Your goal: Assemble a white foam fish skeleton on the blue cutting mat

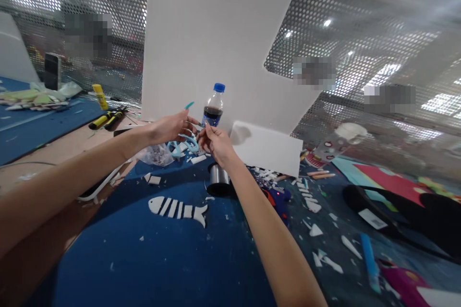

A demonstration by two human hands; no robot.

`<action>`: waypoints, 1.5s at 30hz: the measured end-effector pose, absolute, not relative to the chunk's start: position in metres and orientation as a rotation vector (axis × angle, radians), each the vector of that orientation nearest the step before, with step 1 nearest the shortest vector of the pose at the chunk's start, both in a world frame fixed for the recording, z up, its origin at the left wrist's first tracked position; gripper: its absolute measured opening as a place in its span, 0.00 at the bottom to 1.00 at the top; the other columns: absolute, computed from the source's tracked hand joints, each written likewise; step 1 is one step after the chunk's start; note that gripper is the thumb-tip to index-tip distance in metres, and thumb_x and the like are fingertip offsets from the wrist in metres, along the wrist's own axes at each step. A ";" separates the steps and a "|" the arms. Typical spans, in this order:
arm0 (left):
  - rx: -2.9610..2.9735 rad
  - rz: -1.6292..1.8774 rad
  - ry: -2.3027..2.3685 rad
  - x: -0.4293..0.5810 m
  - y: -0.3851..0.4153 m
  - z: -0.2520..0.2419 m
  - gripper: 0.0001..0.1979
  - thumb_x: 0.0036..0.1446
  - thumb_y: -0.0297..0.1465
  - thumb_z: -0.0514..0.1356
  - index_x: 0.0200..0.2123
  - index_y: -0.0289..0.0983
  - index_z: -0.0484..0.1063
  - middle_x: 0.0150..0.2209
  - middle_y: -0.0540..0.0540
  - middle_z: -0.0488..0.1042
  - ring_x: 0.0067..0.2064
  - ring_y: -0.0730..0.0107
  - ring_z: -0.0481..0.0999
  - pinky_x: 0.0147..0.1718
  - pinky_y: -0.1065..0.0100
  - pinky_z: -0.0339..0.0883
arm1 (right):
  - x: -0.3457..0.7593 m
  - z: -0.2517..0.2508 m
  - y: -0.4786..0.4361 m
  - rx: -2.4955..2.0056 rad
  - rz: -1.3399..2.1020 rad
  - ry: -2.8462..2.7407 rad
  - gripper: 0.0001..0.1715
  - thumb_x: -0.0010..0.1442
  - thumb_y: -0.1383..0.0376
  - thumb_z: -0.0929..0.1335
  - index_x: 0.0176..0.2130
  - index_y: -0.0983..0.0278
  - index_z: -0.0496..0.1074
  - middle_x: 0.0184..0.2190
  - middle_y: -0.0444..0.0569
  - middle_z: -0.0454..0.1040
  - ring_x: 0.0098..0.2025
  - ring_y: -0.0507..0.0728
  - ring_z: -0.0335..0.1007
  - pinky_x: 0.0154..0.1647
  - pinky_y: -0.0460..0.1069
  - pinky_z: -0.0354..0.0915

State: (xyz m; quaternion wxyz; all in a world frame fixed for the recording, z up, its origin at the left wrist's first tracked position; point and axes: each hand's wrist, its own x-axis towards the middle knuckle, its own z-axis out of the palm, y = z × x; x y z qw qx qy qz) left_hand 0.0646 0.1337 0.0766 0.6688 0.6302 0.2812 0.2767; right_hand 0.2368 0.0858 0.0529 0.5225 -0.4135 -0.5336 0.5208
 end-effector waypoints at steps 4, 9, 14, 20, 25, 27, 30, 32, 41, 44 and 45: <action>1.379 0.554 0.574 0.066 0.130 0.076 0.25 0.64 0.48 0.44 0.45 0.34 0.68 0.32 0.44 0.72 0.32 0.68 0.70 0.31 0.68 0.63 | 0.237 0.049 0.088 -1.027 1.285 -1.234 0.20 0.66 0.56 0.63 0.29 0.68 0.68 0.19 0.38 0.65 0.16 0.44 0.57 0.16 0.41 0.56; 1.385 0.530 0.546 0.065 0.127 0.076 0.21 0.61 0.45 0.50 0.46 0.35 0.67 0.34 0.44 0.72 0.36 0.68 0.69 0.34 0.69 0.63 | 0.240 0.048 0.089 -1.092 1.262 -1.149 0.15 0.65 0.58 0.64 0.40 0.68 0.70 0.30 0.44 0.71 0.25 0.47 0.67 0.25 0.44 0.66; 1.423 0.554 0.571 0.062 0.130 0.078 0.18 0.53 0.34 0.61 0.47 0.36 0.68 0.36 0.46 0.73 0.35 0.70 0.69 0.34 0.68 0.62 | 0.240 0.049 0.089 -1.175 1.205 -1.058 0.15 0.65 0.58 0.64 0.41 0.68 0.70 0.32 0.45 0.73 0.26 0.48 0.69 0.27 0.46 0.69; 1.470 0.612 0.607 0.059 0.137 0.078 0.19 0.49 0.28 0.63 0.46 0.37 0.67 0.40 0.43 0.72 0.37 0.69 0.70 0.33 0.66 0.62 | 0.236 0.052 0.085 -1.199 1.055 -1.005 0.15 0.65 0.60 0.64 0.31 0.66 0.73 0.27 0.49 0.78 0.23 0.50 0.71 0.24 0.46 0.69; 1.506 0.699 0.625 0.060 0.142 0.075 0.16 0.49 0.25 0.60 0.44 0.36 0.67 0.39 0.43 0.70 0.38 0.68 0.69 0.33 0.66 0.61 | 0.236 0.054 0.084 -1.152 0.853 -1.012 0.11 0.57 0.59 0.70 0.31 0.64 0.76 0.25 0.45 0.78 0.27 0.48 0.71 0.24 0.41 0.65; 1.515 0.722 0.659 0.062 0.142 0.074 0.16 0.49 0.25 0.60 0.43 0.36 0.68 0.37 0.44 0.70 0.37 0.68 0.68 0.32 0.66 0.60 | 0.236 0.054 0.085 -1.133 0.790 -1.007 0.12 0.56 0.58 0.71 0.33 0.65 0.76 0.20 0.43 0.76 0.21 0.46 0.65 0.20 0.41 0.60; 1.514 0.746 0.718 0.063 0.141 0.076 0.14 0.49 0.24 0.59 0.42 0.36 0.68 0.36 0.45 0.70 0.36 0.68 0.68 0.32 0.65 0.60 | 0.235 0.052 0.087 -1.113 0.732 -0.973 0.15 0.52 0.55 0.72 0.29 0.66 0.73 0.17 0.42 0.74 0.15 0.44 0.54 0.15 0.42 0.54; 1.505 0.754 0.753 0.064 0.139 0.078 0.13 0.49 0.24 0.59 0.41 0.35 0.68 0.37 0.45 0.70 0.36 0.69 0.68 0.33 0.65 0.61 | 0.235 0.051 0.087 -1.104 0.695 -0.936 0.18 0.50 0.54 0.73 0.27 0.66 0.70 0.19 0.44 0.75 0.14 0.44 0.53 0.14 0.43 0.53; 1.552 0.751 0.789 0.063 0.136 0.079 0.13 0.51 0.22 0.58 0.42 0.34 0.67 0.36 0.47 0.68 0.36 0.71 0.68 0.34 0.67 0.60 | 0.240 0.063 0.082 -1.089 0.595 -0.835 0.20 0.47 0.53 0.75 0.26 0.64 0.68 0.27 0.47 0.79 0.16 0.45 0.63 0.18 0.43 0.64; 1.603 0.760 0.743 0.063 0.137 0.077 0.15 0.51 0.22 0.57 0.44 0.35 0.66 0.33 0.50 0.65 0.33 0.73 0.66 0.33 0.68 0.60 | 0.237 0.064 0.081 -1.110 0.618 -0.880 0.19 0.47 0.53 0.74 0.24 0.65 0.69 0.23 0.46 0.78 0.12 0.44 0.58 0.12 0.43 0.57; 1.622 0.763 0.721 0.064 0.137 0.077 0.16 0.52 0.21 0.57 0.45 0.35 0.65 0.32 0.51 0.64 0.32 0.74 0.65 0.32 0.68 0.59 | 0.236 0.063 0.080 -1.120 0.626 -0.901 0.19 0.47 0.53 0.74 0.24 0.65 0.69 0.21 0.46 0.77 0.11 0.43 0.56 0.11 0.42 0.54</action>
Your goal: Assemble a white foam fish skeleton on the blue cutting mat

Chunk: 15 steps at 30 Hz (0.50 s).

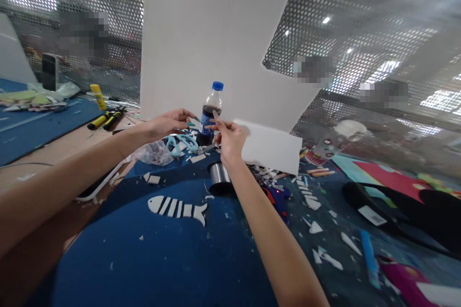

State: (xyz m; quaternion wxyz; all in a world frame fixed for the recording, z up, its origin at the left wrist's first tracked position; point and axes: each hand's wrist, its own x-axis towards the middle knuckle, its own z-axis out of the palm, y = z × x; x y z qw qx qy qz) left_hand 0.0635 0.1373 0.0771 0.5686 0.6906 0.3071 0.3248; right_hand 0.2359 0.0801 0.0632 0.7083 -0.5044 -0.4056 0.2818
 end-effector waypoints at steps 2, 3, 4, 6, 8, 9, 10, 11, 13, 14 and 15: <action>1.661 0.769 0.676 0.064 0.137 0.077 0.17 0.53 0.20 0.55 0.47 0.34 0.64 0.31 0.52 0.62 0.30 0.76 0.62 0.30 0.70 0.56 | 0.234 0.062 0.079 -1.147 0.642 -0.941 0.19 0.48 0.54 0.74 0.23 0.65 0.69 0.18 0.45 0.75 0.10 0.43 0.53 0.09 0.42 0.50; 1.679 0.772 0.655 0.064 0.137 0.078 0.17 0.53 0.20 0.55 0.47 0.34 0.63 0.31 0.52 0.62 0.30 0.76 0.62 0.29 0.70 0.55 | 0.233 0.062 0.078 -1.163 0.652 -0.962 0.19 0.48 0.54 0.74 0.22 0.66 0.70 0.16 0.44 0.73 0.10 0.43 0.53 0.08 0.42 0.48; 1.696 0.775 0.634 0.064 0.136 0.079 0.17 0.54 0.20 0.54 0.47 0.34 0.63 0.31 0.52 0.61 0.30 0.76 0.61 0.29 0.70 0.55 | 0.233 0.061 0.077 -1.180 0.661 -0.981 0.19 0.47 0.55 0.74 0.22 0.66 0.70 0.15 0.43 0.72 0.09 0.43 0.52 0.08 0.42 0.47; 1.725 0.775 0.588 0.064 0.133 0.080 0.17 0.54 0.20 0.54 0.47 0.34 0.62 0.30 0.52 0.61 0.30 0.76 0.61 0.31 0.70 0.55 | 0.233 0.060 0.076 -1.214 0.678 -1.023 0.18 0.47 0.56 0.75 0.21 0.67 0.71 0.12 0.42 0.70 0.08 0.43 0.52 0.07 0.41 0.46; 1.747 0.775 0.541 0.064 0.131 0.081 0.17 0.53 0.20 0.54 0.47 0.34 0.62 0.30 0.52 0.62 0.31 0.75 0.61 0.33 0.70 0.56 | 0.233 0.060 0.075 -1.245 0.693 -1.063 0.18 0.46 0.57 0.75 0.21 0.68 0.70 0.11 0.42 0.68 0.08 0.44 0.52 0.06 0.41 0.44; 1.756 0.776 0.520 0.063 0.130 0.082 0.17 0.53 0.21 0.54 0.48 0.35 0.62 0.31 0.52 0.62 0.31 0.75 0.61 0.34 0.69 0.56 | 0.233 0.060 0.075 -1.259 0.702 -1.078 0.18 0.45 0.58 0.76 0.20 0.68 0.70 0.10 0.41 0.68 0.07 0.44 0.52 0.06 0.41 0.44; 1.764 0.781 0.501 0.063 0.130 0.082 0.18 0.53 0.21 0.54 0.47 0.35 0.62 0.31 0.52 0.62 0.32 0.74 0.62 0.34 0.69 0.56 | 0.232 0.060 0.074 -1.270 0.713 -1.091 0.18 0.45 0.59 0.76 0.20 0.67 0.69 0.09 0.41 0.68 0.07 0.44 0.52 0.06 0.41 0.43; 1.771 0.787 0.485 0.063 0.129 0.082 0.18 0.52 0.22 0.55 0.47 0.36 0.62 0.31 0.52 0.62 0.32 0.74 0.62 0.35 0.69 0.57 | 0.232 0.060 0.074 -1.279 0.726 -1.102 0.18 0.45 0.59 0.76 0.20 0.67 0.69 0.09 0.42 0.67 0.07 0.44 0.52 0.06 0.41 0.42; 1.788 0.803 0.461 0.062 0.130 0.081 0.17 0.52 0.22 0.55 0.46 0.37 0.62 0.31 0.52 0.61 0.33 0.74 0.62 0.36 0.69 0.57 | 0.230 0.059 0.074 -1.286 0.762 -1.120 0.17 0.46 0.60 0.76 0.20 0.67 0.69 0.09 0.42 0.67 0.07 0.44 0.52 0.06 0.41 0.42; 1.797 0.809 0.453 0.062 0.130 0.081 0.17 0.52 0.23 0.55 0.46 0.37 0.62 0.31 0.52 0.61 0.33 0.73 0.62 0.36 0.68 0.57 | 0.230 0.059 0.074 -1.285 0.784 -1.129 0.17 0.47 0.60 0.75 0.20 0.67 0.69 0.09 0.42 0.67 0.07 0.44 0.52 0.06 0.41 0.42; 1.805 0.813 0.447 0.062 0.131 0.081 0.16 0.52 0.24 0.55 0.46 0.37 0.63 0.31 0.51 0.61 0.33 0.73 0.62 0.37 0.68 0.57 | 0.229 0.060 0.074 -1.282 0.810 -1.136 0.17 0.48 0.60 0.75 0.20 0.67 0.70 0.09 0.41 0.67 0.08 0.44 0.51 0.06 0.41 0.42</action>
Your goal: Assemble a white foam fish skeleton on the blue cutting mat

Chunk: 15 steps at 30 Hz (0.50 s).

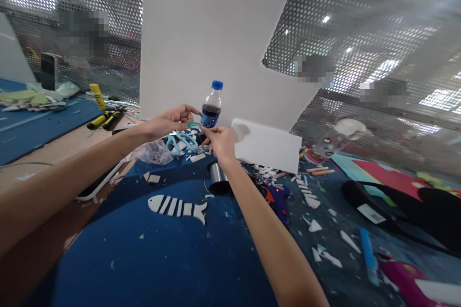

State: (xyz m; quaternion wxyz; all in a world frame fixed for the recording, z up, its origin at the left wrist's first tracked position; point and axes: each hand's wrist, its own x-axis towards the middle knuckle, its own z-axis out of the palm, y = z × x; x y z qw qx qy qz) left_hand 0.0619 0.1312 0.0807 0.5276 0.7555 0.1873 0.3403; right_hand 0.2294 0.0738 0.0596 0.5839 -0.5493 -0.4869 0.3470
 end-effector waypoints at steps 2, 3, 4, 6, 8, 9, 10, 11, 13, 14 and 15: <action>1.820 0.825 0.448 0.062 0.133 0.080 0.16 0.52 0.24 0.56 0.46 0.37 0.63 0.32 0.51 0.62 0.34 0.73 0.62 0.38 0.68 0.57 | 0.229 0.060 0.074 -1.269 0.868 -1.147 0.17 0.49 0.59 0.74 0.20 0.67 0.70 0.09 0.41 0.66 0.08 0.43 0.50 0.06 0.41 0.41; 1.825 0.834 0.453 0.062 0.134 0.079 0.16 0.51 0.24 0.56 0.46 0.37 0.63 0.33 0.51 0.62 0.34 0.73 0.62 0.38 0.68 0.57 | 0.229 0.060 0.074 -1.260 0.902 -1.152 0.17 0.49 0.59 0.74 0.20 0.67 0.70 0.09 0.41 0.65 0.08 0.43 0.49 0.07 0.41 0.40; 1.827 0.845 0.460 0.062 0.134 0.078 0.17 0.51 0.23 0.56 0.46 0.37 0.63 0.33 0.51 0.62 0.35 0.73 0.62 0.39 0.68 0.58 | 0.229 0.061 0.074 -1.248 0.940 -1.157 0.18 0.49 0.58 0.75 0.19 0.67 0.70 0.09 0.40 0.64 0.08 0.43 0.48 0.07 0.41 0.39; 1.824 0.866 0.472 0.062 0.136 0.077 0.17 0.51 0.23 0.56 0.46 0.36 0.63 0.33 0.51 0.62 0.35 0.72 0.63 0.40 0.67 0.58 | 0.229 0.061 0.074 -1.218 1.029 -1.172 0.21 0.48 0.56 0.75 0.18 0.67 0.69 0.08 0.39 0.62 0.08 0.42 0.45 0.07 0.41 0.38; 1.816 0.883 0.480 0.063 0.137 0.076 0.17 0.52 0.23 0.55 0.47 0.36 0.62 0.34 0.50 0.62 0.36 0.72 0.63 0.40 0.67 0.59 | 0.228 0.061 0.074 -1.178 1.124 -1.188 0.23 0.48 0.54 0.75 0.17 0.67 0.67 0.08 0.37 0.59 0.08 0.41 0.42 0.08 0.41 0.38; 1.811 0.889 0.482 0.063 0.138 0.075 0.17 0.52 0.23 0.55 0.47 0.36 0.62 0.34 0.50 0.62 0.36 0.73 0.64 0.40 0.68 0.59 | 0.228 0.061 0.074 -1.156 1.168 -1.193 0.24 0.47 0.53 0.75 0.17 0.67 0.67 0.08 0.35 0.57 0.08 0.40 0.41 0.08 0.41 0.38; 1.807 0.894 0.484 0.063 0.138 0.075 0.18 0.51 0.23 0.55 0.47 0.36 0.62 0.34 0.50 0.62 0.36 0.73 0.64 0.40 0.68 0.59 | 0.228 0.061 0.074 -1.135 1.208 -1.197 0.24 0.47 0.52 0.75 0.18 0.67 0.68 0.08 0.34 0.56 0.09 0.40 0.39 0.08 0.41 0.38; 1.804 0.896 0.487 0.063 0.139 0.075 0.18 0.51 0.23 0.55 0.47 0.35 0.62 0.34 0.50 0.62 0.36 0.73 0.64 0.40 0.68 0.59 | 0.228 0.062 0.073 -1.115 1.245 -1.199 0.23 0.47 0.52 0.75 0.19 0.67 0.69 0.09 0.34 0.55 0.09 0.40 0.39 0.08 0.40 0.38; 1.800 0.897 0.494 0.063 0.139 0.075 0.18 0.51 0.23 0.55 0.47 0.35 0.62 0.34 0.50 0.62 0.36 0.73 0.64 0.40 0.68 0.59 | 0.229 0.062 0.074 -1.084 1.315 -1.205 0.22 0.48 0.52 0.75 0.22 0.68 0.71 0.10 0.33 0.54 0.10 0.40 0.38 0.08 0.40 0.38; 1.800 0.894 0.497 0.062 0.139 0.075 0.18 0.52 0.23 0.55 0.47 0.34 0.62 0.34 0.50 0.62 0.35 0.74 0.64 0.40 0.68 0.59 | 0.229 0.063 0.074 -1.071 1.349 -1.211 0.21 0.49 0.53 0.75 0.23 0.68 0.71 0.10 0.32 0.53 0.10 0.40 0.38 0.09 0.40 0.38; 1.800 0.893 0.501 0.062 0.139 0.075 0.17 0.52 0.23 0.55 0.47 0.34 0.62 0.34 0.50 0.62 0.35 0.74 0.64 0.40 0.69 0.59 | 0.230 0.063 0.074 -1.061 1.381 -1.217 0.21 0.50 0.53 0.74 0.24 0.68 0.71 0.10 0.32 0.52 0.10 0.41 0.38 0.09 0.40 0.39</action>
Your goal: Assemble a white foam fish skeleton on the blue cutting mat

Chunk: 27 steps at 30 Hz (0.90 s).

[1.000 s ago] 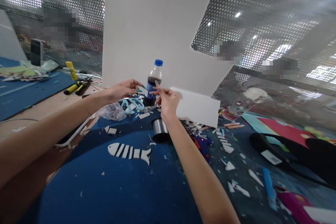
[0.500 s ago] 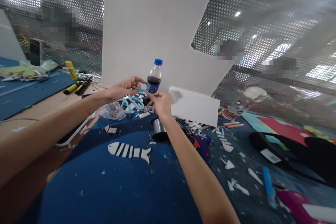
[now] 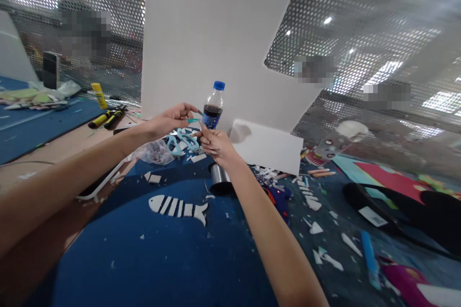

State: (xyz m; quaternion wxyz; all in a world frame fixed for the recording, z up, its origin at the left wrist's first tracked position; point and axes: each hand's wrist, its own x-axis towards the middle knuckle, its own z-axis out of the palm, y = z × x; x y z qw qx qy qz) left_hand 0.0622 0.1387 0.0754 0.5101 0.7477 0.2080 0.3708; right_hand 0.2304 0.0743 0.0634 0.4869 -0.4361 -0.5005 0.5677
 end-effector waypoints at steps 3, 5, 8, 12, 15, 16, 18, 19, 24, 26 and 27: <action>1.814 0.887 0.516 0.062 0.139 0.075 0.17 0.53 0.23 0.55 0.47 0.34 0.62 0.33 0.50 0.63 0.35 0.73 0.65 0.39 0.68 0.60 | 0.234 0.064 0.075 -1.033 1.451 -1.246 0.20 0.54 0.53 0.72 0.26 0.68 0.72 0.11 0.31 0.49 0.11 0.41 0.36 0.10 0.40 0.40; 1.833 0.882 0.533 0.063 0.139 0.074 0.17 0.53 0.23 0.55 0.47 0.35 0.62 0.33 0.50 0.63 0.35 0.73 0.65 0.38 0.68 0.60 | 0.237 0.064 0.074 -1.020 1.479 -1.272 0.19 0.56 0.54 0.71 0.27 0.68 0.73 0.11 0.31 0.49 0.12 0.41 0.35 0.10 0.40 0.40; 1.877 0.875 0.563 0.065 0.141 0.071 0.17 0.52 0.23 0.55 0.47 0.35 0.62 0.32 0.50 0.62 0.33 0.74 0.64 0.36 0.69 0.60 | 0.237 0.064 0.072 -1.015 1.494 -1.312 0.18 0.54 0.55 0.72 0.25 0.67 0.73 0.10 0.33 0.52 0.12 0.42 0.38 0.11 0.40 0.41; 1.979 0.891 0.606 0.067 0.143 0.068 0.15 0.55 0.24 0.54 0.47 0.36 0.62 0.34 0.49 0.63 0.33 0.73 0.64 0.36 0.68 0.61 | 0.235 0.062 0.073 -1.018 1.453 -1.330 0.20 0.50 0.55 0.74 0.19 0.64 0.68 0.09 0.34 0.52 0.13 0.43 0.40 0.11 0.41 0.41; 2.084 0.994 0.656 0.065 0.143 0.069 0.09 0.62 0.30 0.50 0.46 0.38 0.61 0.37 0.46 0.62 0.37 0.69 0.63 0.40 0.65 0.61 | 0.234 0.060 0.077 -1.012 1.415 -1.319 0.22 0.51 0.54 0.74 0.19 0.64 0.66 0.09 0.33 0.52 0.12 0.43 0.37 0.10 0.41 0.38; 2.124 1.046 0.667 0.063 0.143 0.070 0.09 0.63 0.31 0.48 0.45 0.38 0.61 0.39 0.45 0.62 0.39 0.67 0.62 0.43 0.63 0.60 | 0.235 0.059 0.078 -1.011 1.406 -1.314 0.22 0.52 0.54 0.73 0.19 0.64 0.65 0.09 0.33 0.52 0.12 0.43 0.37 0.10 0.41 0.38; 2.224 1.120 0.665 0.060 0.140 0.073 0.08 0.64 0.34 0.48 0.43 0.38 0.62 0.42 0.44 0.60 0.45 0.63 0.60 0.51 0.59 0.55 | 0.237 0.058 0.080 -1.016 1.396 -1.305 0.20 0.54 0.56 0.72 0.21 0.64 0.66 0.10 0.32 0.51 0.12 0.42 0.37 0.10 0.41 0.38; 2.283 1.125 0.653 0.059 0.139 0.075 0.08 0.63 0.35 0.49 0.41 0.38 0.64 0.43 0.43 0.60 0.47 0.61 0.58 0.54 0.58 0.51 | 0.239 0.056 0.081 -1.021 1.396 -1.302 0.19 0.56 0.57 0.72 0.22 0.65 0.66 0.10 0.32 0.51 0.12 0.42 0.37 0.10 0.40 0.39; 2.497 0.996 0.603 0.056 0.132 0.078 0.12 0.59 0.40 0.56 0.31 0.38 0.70 0.44 0.43 0.63 0.50 0.55 0.55 0.56 0.51 0.43 | 0.246 0.049 0.087 -1.069 1.409 -1.283 0.11 0.64 0.61 0.66 0.36 0.68 0.69 0.25 0.40 0.68 0.20 0.44 0.61 0.18 0.41 0.61; 2.515 0.970 0.611 0.057 0.133 0.076 0.11 0.59 0.40 0.56 0.31 0.38 0.71 0.45 0.42 0.64 0.50 0.54 0.55 0.55 0.49 0.43 | 0.247 0.048 0.088 -1.090 1.415 -1.275 0.12 0.64 0.61 0.66 0.42 0.68 0.70 0.33 0.44 0.72 0.27 0.48 0.68 0.25 0.44 0.68; 2.514 0.961 0.614 0.057 0.134 0.075 0.10 0.59 0.39 0.57 0.31 0.38 0.71 0.45 0.42 0.64 0.50 0.54 0.55 0.55 0.49 0.44 | 0.248 0.048 0.088 -1.098 1.420 -1.272 0.12 0.64 0.61 0.66 0.43 0.68 0.70 0.35 0.46 0.72 0.30 0.49 0.70 0.28 0.46 0.69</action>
